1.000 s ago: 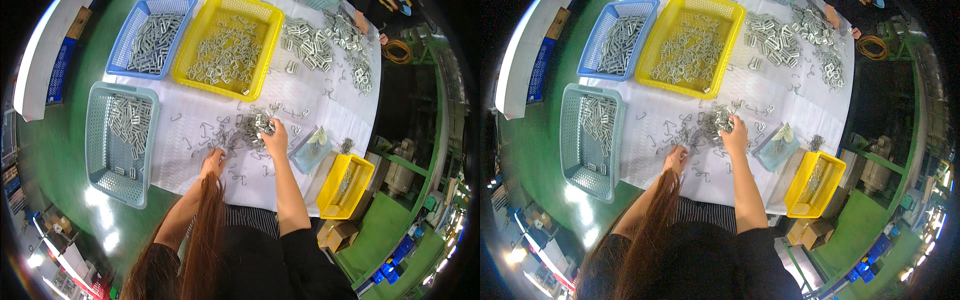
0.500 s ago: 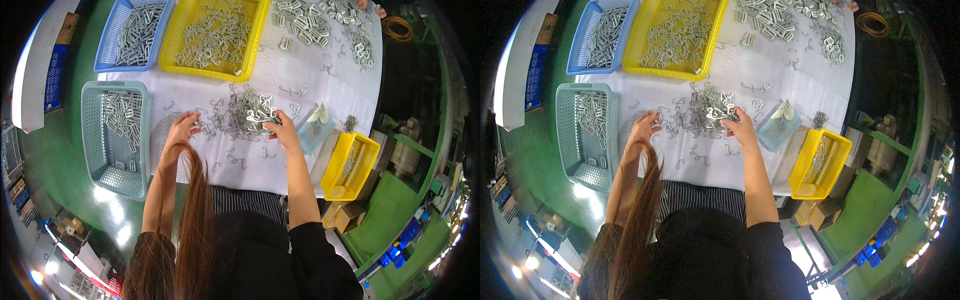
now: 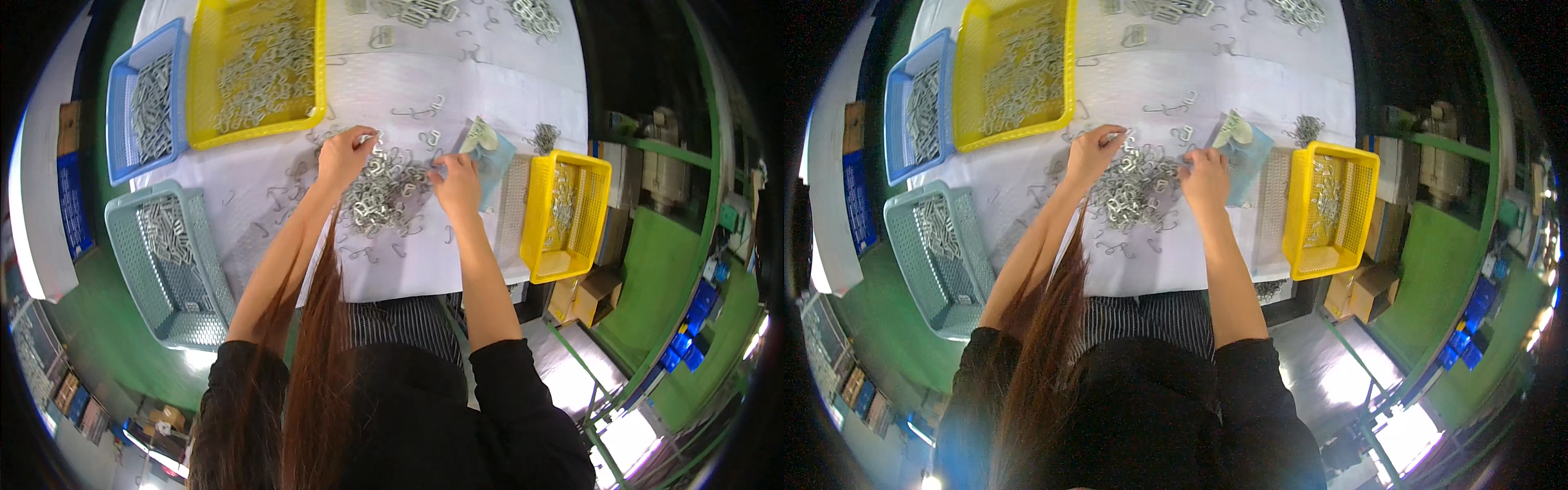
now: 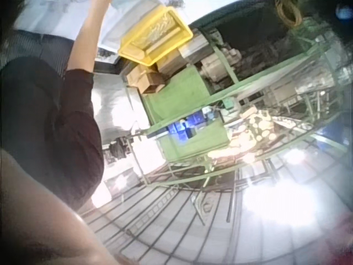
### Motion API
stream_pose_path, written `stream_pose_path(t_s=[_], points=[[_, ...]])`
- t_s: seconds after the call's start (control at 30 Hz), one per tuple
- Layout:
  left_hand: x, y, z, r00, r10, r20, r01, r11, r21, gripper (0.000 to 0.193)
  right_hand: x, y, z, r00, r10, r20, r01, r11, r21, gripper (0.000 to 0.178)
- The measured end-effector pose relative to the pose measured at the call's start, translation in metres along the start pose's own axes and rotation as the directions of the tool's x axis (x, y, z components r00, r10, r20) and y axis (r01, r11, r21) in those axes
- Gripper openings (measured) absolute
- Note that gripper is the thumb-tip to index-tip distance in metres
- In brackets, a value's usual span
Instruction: The person sorts various small metal hardware pieces by hand on a white table, picking them up from a large pile and placing them into smaller plastic bins.
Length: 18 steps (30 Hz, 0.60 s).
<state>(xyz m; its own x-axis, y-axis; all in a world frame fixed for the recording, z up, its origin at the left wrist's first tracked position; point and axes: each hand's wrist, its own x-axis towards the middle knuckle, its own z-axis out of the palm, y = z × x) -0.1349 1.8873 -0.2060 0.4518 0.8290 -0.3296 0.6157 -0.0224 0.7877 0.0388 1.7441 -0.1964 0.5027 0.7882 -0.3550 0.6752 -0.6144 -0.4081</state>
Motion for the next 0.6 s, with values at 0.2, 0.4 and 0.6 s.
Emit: stream_pose_path(t_s=[0.2,0.4,0.6], points=[[0.068,0.042,0.06,0.979,0.202,0.013,-0.198,0.945,0.262,0.03,-0.01,0.003,0.002,0.98,0.014,-0.199,-0.067,0.963,-0.262,0.047],[0.089,0.066,0.114,0.983,0.184,0.016,-0.173,0.882,0.439,0.033,-0.005,0.082,-0.004,0.938,-0.101,-0.332,0.009,0.963,-0.268,0.04],[0.092,0.047,0.125,0.968,0.244,0.061,-0.246,0.866,0.436,0.028,-0.032,0.073,0.049,0.903,-0.045,-0.427,0.089,0.992,0.085,0.032]])
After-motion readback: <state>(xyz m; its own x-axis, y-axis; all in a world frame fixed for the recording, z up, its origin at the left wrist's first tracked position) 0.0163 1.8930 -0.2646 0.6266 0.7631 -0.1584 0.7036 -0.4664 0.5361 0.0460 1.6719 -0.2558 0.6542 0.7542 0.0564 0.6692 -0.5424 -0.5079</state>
